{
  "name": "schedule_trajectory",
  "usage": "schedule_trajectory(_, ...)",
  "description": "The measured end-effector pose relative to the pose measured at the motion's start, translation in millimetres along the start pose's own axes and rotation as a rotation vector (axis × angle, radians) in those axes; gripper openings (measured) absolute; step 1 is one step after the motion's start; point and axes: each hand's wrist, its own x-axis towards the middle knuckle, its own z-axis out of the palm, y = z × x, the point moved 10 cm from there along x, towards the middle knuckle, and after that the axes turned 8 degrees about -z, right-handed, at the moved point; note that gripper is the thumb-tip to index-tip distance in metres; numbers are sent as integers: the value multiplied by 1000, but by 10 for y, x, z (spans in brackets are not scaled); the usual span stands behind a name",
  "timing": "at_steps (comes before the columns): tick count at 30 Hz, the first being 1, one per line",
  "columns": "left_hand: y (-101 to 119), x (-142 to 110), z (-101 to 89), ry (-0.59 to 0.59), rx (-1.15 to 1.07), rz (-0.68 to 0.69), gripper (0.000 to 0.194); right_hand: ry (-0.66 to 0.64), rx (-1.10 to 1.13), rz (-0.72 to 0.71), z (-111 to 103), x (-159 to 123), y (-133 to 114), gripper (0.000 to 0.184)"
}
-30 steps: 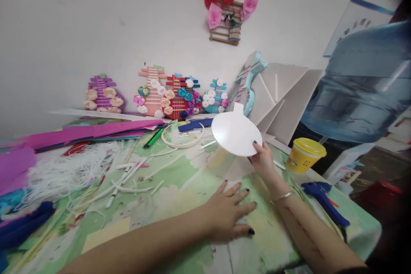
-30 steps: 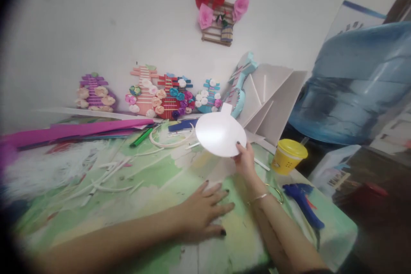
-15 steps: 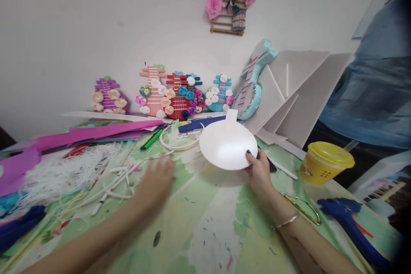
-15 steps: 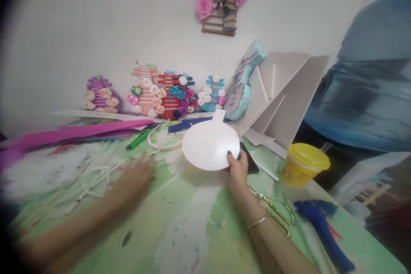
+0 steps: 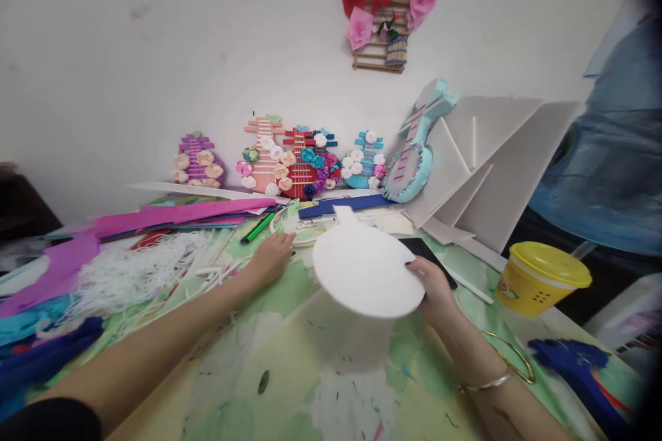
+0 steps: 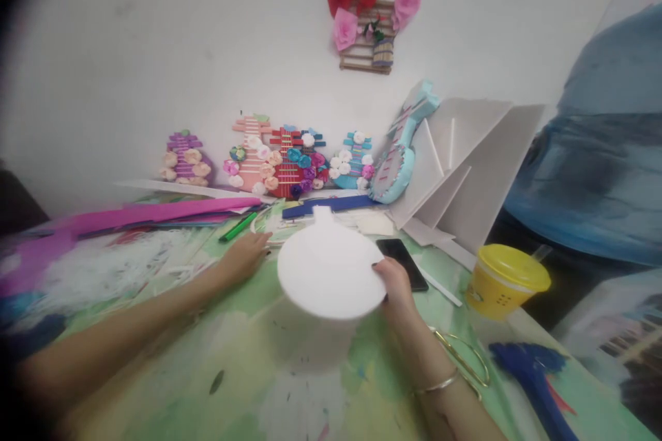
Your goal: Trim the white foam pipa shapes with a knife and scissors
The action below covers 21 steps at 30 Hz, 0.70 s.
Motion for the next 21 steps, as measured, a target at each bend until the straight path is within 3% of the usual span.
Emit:
schedule_trajectory(4, -207, 297, 107, -44, 22, -29, 28, -306, -31, 215, 407, -236, 164, 32)
schedule_trajectory(8, -264, 407, 152, -63, 28, -53, 18, -492, -106, 310, 512, -375, 268, 36)
schedule_trajectory(11, -399, 382, -48, 4, 26, -95, 24, -538, -171, 340, 476, -377, 319, 36)
schedule_trajectory(15, -541, 217, -462, 116, 6, -114, 31, -581, -274, 380, 459, -436, 367, 38)
schedule_trajectory(18, -425, 10, -679, 136, -18, -52, 29, -679, -448, 396, 499, -554, 405, 39)
schedule_trajectory(20, -158, -197, -763, 131, -50, 79, 27, -683, -590, 348, 491, -556, 380, 38)
schedule_trajectory(21, 38, -331, -759, 99, -56, 180, 26, -626, -636, 277, 471, -500, 313, 36)
